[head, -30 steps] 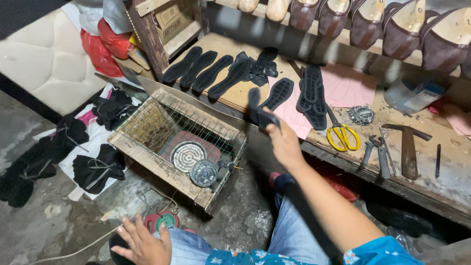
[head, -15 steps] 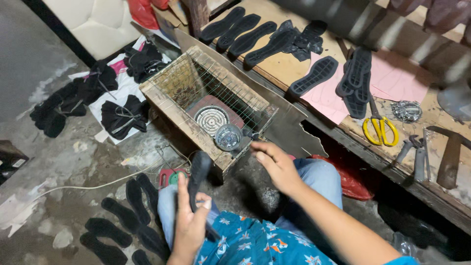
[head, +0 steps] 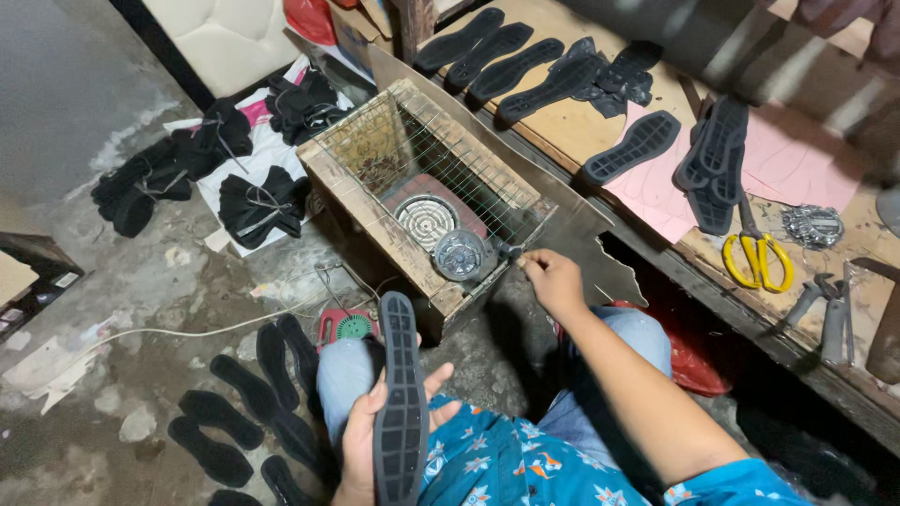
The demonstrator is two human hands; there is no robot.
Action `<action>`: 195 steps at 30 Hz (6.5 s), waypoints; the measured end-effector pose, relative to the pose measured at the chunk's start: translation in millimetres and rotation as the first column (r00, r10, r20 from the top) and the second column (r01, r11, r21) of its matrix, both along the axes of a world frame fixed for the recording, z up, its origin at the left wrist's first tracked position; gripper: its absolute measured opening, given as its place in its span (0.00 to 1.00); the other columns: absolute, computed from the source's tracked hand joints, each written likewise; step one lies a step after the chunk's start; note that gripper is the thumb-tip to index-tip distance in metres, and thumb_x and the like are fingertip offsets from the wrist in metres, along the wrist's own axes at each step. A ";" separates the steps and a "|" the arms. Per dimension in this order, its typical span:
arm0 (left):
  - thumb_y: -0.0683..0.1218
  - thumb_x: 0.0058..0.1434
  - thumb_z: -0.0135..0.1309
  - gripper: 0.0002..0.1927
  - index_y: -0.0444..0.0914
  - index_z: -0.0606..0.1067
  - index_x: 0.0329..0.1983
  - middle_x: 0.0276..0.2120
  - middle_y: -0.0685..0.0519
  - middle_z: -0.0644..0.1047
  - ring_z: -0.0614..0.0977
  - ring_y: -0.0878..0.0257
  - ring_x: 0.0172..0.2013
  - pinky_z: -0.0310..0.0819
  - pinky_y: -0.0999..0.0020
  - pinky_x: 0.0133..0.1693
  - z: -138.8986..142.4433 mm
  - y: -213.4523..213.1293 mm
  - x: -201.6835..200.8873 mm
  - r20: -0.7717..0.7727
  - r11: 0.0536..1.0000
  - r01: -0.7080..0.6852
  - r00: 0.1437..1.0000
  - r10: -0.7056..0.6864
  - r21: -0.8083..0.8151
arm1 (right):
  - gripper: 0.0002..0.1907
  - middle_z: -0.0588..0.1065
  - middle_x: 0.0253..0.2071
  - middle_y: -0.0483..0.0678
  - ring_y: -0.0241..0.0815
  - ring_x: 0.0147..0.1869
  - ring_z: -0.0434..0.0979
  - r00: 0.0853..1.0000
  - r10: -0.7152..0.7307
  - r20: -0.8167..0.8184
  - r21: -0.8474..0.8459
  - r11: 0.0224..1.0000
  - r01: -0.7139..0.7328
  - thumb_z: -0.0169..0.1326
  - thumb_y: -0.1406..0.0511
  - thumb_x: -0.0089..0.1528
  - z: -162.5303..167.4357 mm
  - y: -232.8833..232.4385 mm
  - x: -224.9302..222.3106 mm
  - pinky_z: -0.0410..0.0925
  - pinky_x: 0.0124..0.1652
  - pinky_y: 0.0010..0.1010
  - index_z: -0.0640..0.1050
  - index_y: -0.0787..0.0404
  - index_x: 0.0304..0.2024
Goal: The person sits on the floor and repeatedly rubs the bottom of black shoe soles against a small round abrasive disc to smooth the surface. They handle several soles one at a time, turning them over and moving them between the work area and a nearby table.
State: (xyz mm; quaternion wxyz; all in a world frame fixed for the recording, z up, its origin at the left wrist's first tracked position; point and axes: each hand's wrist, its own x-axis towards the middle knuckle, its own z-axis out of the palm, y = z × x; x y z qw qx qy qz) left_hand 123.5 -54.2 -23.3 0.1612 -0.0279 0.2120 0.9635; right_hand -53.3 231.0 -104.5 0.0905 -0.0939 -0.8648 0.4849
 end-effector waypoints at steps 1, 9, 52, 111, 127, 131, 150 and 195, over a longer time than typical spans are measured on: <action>0.50 0.66 0.38 0.37 0.36 0.49 0.77 0.75 0.52 0.55 0.64 0.41 0.69 0.69 0.38 0.58 0.2 -1.7 -1.0 -0.022 0.998 0.036 0.999 -0.035 0.046 | 0.11 0.82 0.33 0.48 0.38 0.36 0.81 1.000 -0.002 -0.023 -0.037 0.999 0.001 0.61 0.62 0.62 4.8 -0.3 4.3 0.71 0.40 0.29 0.84 0.62 0.42; 0.47 0.63 0.46 0.47 0.46 0.37 0.82 0.75 0.48 0.49 0.62 0.31 0.68 0.70 0.35 0.59 15.6 -4.4 -20.0 -0.176 0.957 0.239 0.962 -0.210 0.163 | 0.08 0.75 0.32 0.46 0.36 0.36 0.75 0.901 0.342 -0.268 -0.036 0.931 -0.364 0.57 0.68 0.62 104.7 -11.5 92.5 0.67 0.38 0.27 0.83 0.65 0.41; 0.49 0.58 0.51 0.52 0.37 0.37 0.81 0.77 0.47 0.50 0.52 0.57 0.76 0.43 0.41 0.73 43.2 33.8 -12.3 -0.135 0.946 0.321 0.941 -0.311 0.054 | 0.16 0.76 0.51 0.52 0.38 0.52 0.79 0.909 0.346 -0.232 -0.713 0.575 -0.401 0.57 0.75 0.59 139.1 -23.7 134.3 0.73 0.53 0.31 0.74 0.60 0.49; 0.49 0.61 0.52 0.47 0.46 0.44 0.80 0.77 0.51 0.52 0.55 0.50 0.74 0.45 0.39 0.71 -0.6 7.8 -26.2 -0.025 0.965 0.064 0.998 -0.059 0.256 | 0.12 0.72 0.58 0.54 0.58 0.64 0.65 0.879 0.401 -0.259 0.450 0.855 -0.257 0.60 0.57 0.62 18.7 -46.7 -32.9 0.58 0.58 0.49 0.85 0.56 0.43; 0.47 0.58 0.53 0.53 0.46 0.38 0.82 0.76 0.51 0.55 0.58 0.56 0.74 0.47 0.40 0.72 23.3 24.7 -33.9 -0.101 0.935 0.270 0.962 -0.253 0.229 | 0.13 0.76 0.50 0.50 0.44 0.56 0.73 0.776 0.430 -0.463 -0.071 0.854 -0.515 0.52 0.68 0.68 131.4 -48.5 79.8 0.65 0.58 0.33 0.78 0.64 0.54; 0.47 0.61 0.53 0.53 0.47 0.38 0.85 0.72 0.52 0.57 0.60 0.59 0.69 0.50 0.39 0.74 19.6 25.5 -30.4 -0.130 0.925 0.291 0.955 -0.266 0.245 | 0.12 0.77 0.48 0.50 0.47 0.55 0.74 0.731 0.499 -0.466 0.110 0.852 -0.512 0.54 0.68 0.65 143.5 -51.6 96.6 0.66 0.56 0.35 0.79 0.63 0.51; 0.48 0.59 0.50 0.50 0.43 0.40 0.81 0.76 0.49 0.53 0.56 0.58 0.74 0.56 0.41 0.69 20.5 21.5 -24.7 -0.139 0.951 0.303 0.941 -0.310 -0.067 | 0.09 0.76 0.44 0.51 0.48 0.48 0.75 0.785 0.383 -0.486 0.182 0.923 -0.337 0.56 0.70 0.63 150.4 -35.7 98.2 0.68 0.49 0.34 0.78 0.65 0.47; 0.51 0.59 0.50 0.49 0.42 0.48 0.83 0.76 0.49 0.60 0.60 0.54 0.74 0.52 0.48 0.73 54.1 51.4 -67.7 -0.182 0.896 0.212 0.972 -0.150 0.390 | 0.15 0.77 0.51 0.49 0.39 0.55 0.74 0.837 0.493 -0.237 -0.491 0.683 -0.541 0.52 0.68 0.66 113.7 -7.6 133.1 0.65 0.56 0.29 0.78 0.68 0.54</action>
